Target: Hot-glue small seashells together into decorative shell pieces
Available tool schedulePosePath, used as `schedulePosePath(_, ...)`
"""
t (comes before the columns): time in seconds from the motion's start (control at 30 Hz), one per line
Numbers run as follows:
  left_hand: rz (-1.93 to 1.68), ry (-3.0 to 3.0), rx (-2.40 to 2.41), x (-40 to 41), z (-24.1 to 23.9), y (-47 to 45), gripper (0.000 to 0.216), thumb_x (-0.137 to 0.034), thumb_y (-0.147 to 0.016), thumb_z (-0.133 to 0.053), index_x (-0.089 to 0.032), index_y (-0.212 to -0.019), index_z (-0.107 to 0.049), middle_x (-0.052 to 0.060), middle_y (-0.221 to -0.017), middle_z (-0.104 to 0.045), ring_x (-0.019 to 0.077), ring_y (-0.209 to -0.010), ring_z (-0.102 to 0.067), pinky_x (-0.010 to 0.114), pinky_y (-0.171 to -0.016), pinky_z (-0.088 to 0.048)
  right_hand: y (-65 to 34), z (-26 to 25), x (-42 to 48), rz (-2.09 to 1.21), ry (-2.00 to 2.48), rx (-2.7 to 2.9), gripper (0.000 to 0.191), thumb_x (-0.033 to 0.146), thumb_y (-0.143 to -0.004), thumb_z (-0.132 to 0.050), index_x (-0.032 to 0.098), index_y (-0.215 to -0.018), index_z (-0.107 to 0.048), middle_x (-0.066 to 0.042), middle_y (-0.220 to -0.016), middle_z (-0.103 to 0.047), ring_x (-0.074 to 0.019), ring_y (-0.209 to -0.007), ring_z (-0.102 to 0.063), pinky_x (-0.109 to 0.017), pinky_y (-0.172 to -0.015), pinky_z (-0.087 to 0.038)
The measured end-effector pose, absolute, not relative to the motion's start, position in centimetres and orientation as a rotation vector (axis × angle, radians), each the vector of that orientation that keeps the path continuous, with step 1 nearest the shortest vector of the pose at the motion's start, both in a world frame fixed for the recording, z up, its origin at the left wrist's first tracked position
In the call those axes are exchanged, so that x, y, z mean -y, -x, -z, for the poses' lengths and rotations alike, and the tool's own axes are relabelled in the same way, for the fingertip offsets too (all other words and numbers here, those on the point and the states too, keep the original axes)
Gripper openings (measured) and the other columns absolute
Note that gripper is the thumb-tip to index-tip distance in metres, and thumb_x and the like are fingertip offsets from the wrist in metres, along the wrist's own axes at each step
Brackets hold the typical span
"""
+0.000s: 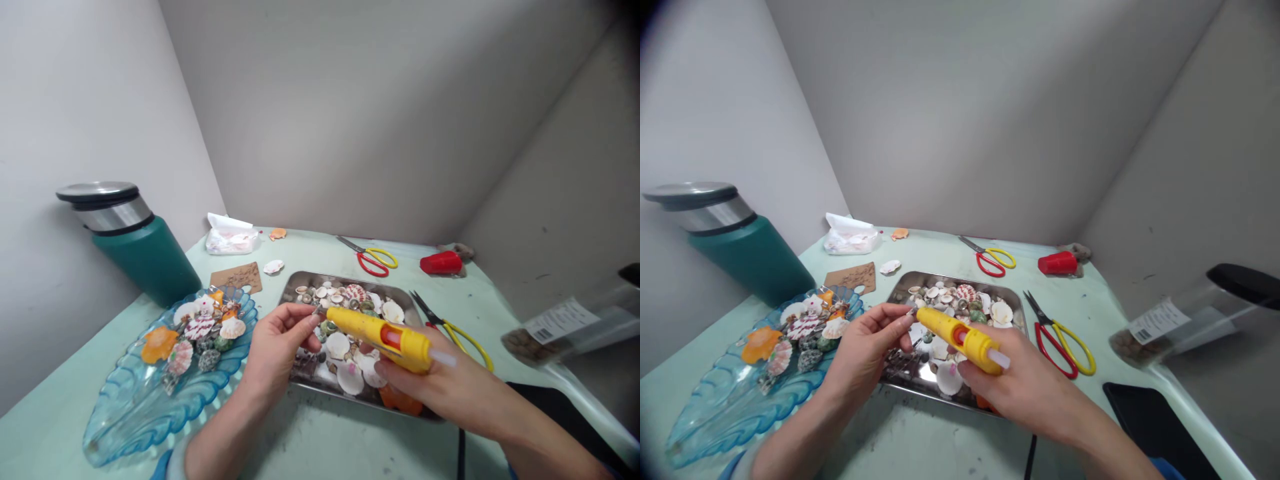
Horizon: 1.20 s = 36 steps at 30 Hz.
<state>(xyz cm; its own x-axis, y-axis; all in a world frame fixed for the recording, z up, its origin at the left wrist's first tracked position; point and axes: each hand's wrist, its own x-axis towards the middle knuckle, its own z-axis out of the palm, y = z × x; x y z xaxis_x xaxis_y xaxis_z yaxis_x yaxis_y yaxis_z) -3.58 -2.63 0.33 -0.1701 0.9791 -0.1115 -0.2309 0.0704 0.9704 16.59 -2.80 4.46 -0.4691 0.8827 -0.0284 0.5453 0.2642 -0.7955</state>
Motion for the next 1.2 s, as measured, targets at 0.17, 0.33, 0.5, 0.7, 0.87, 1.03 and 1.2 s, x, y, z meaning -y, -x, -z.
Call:
schedulePosePath(0.17, -1.372, -0.882, -1.206, 2.6, -0.2, 3.6, 0.018, -0.025, -0.070, -0.071, -0.013, -0.080, -0.063, -0.002, -0.046, -0.061, 0.0062, -0.044, -0.053, 0.015, -0.049, -0.039, -16.9, -4.4, 2.6, -0.957, 1.284, 2.181, 0.012, 0.018, -0.078, -0.051, 0.021, -0.067, -0.056, 0.003, -0.061, -0.058, -0.0119, -0.051, -0.053, -0.020, -0.045, -0.043)
schedulePosePath(0.33, -1.376, -0.880, -1.220, 2.6, -0.1, 3.5, 0.016, -0.024, -0.071, -0.071, -0.013, -0.080, -0.063, -0.003, -0.045, -0.061, 0.0059, -0.043, -0.053, 0.015, -0.049, -0.039, -16.8, -4.6, 2.7, -0.932, 1.308, 2.168, 0.010, 0.020, -0.078, -0.050, 0.022, -0.069, -0.055, 0.003, -0.062, -0.059, -0.0119, -0.049, -0.054, -0.020, -0.043, -0.043)
schedulePosePath(0.5, -1.380, -0.866, -1.232, 2.6, -0.1, 3.5, 0.016, -0.023, -0.070, -0.071, -0.013, -0.079, -0.062, -0.004, -0.045, -0.060, 0.0059, -0.043, -0.052, 0.015, -0.048, -0.039, -16.7, -4.6, 2.7, -0.896, 1.304, 2.193, 0.013, 0.020, -0.078, -0.051, 0.021, -0.065, -0.052, 0.004, -0.060, -0.058, -0.0112, -0.049, -0.052, -0.020, -0.043, -0.040)
schedulePosePath(0.7, -1.431, -0.874, -1.234, 2.7, -0.3, 3.3, 0.016, -0.023, -0.067, -0.073, -0.014, -0.075, -0.062, -0.004, -0.047, -0.059, 0.0067, -0.043, -0.052, 0.017, -0.048, -0.039, -16.6, -4.7, 2.8, -0.867, 1.293, 2.235, 0.014, 0.015, -0.080, -0.049, 0.022, -0.068, -0.053, 0.004, -0.061, -0.059, -0.0120, -0.053, -0.053, -0.021, -0.048, -0.040)
schedulePosePath(0.87, -1.466, -0.907, -1.281, 2.9, -0.4, 3.2, 0.014, -0.022, -0.066, -0.073, -0.015, -0.074, -0.063, -0.004, -0.048, -0.060, 0.0074, -0.044, -0.053, 0.017, -0.047, -0.039, -16.2, -5.5, 3.3, -0.781, 1.231, 2.357, 0.014, 0.010, -0.077, -0.051, 0.023, -0.077, -0.055, 0.002, -0.068, -0.062, -0.0152, -0.058, -0.056, -0.025, -0.052, -0.039)
schedulePosePath(1.03, -1.499, -0.921, -1.290, 2.9, -0.4, 3.2, 0.013, -0.022, -0.068, -0.071, -0.015, -0.075, -0.064, -0.004, -0.048, -0.059, 0.0079, -0.044, -0.053, 0.018, -0.048, -0.039, -16.0, -5.4, 3.6, -0.811, 1.202, 2.403, 0.021, 0.003, -0.072, -0.049, 0.022, -0.081, -0.053, 0.004, -0.072, -0.062, -0.0137, -0.061, -0.054, -0.023, -0.054, -0.036)
schedulePosePath(1.2, -1.507, -0.919, -1.279, 2.9, -0.2, 3.3, 0.012, -0.022, -0.069, -0.071, -0.015, -0.075, -0.063, -0.005, -0.047, -0.058, 0.0067, -0.044, -0.052, 0.017, -0.049, -0.040, -16.2, -4.4, 3.6, -0.776, 1.185, 2.382, 0.025, 0.002, -0.068, -0.048, 0.023, -0.081, -0.051, 0.005, -0.071, -0.059, -0.0132, -0.060, -0.052, -0.023, -0.054, -0.033)
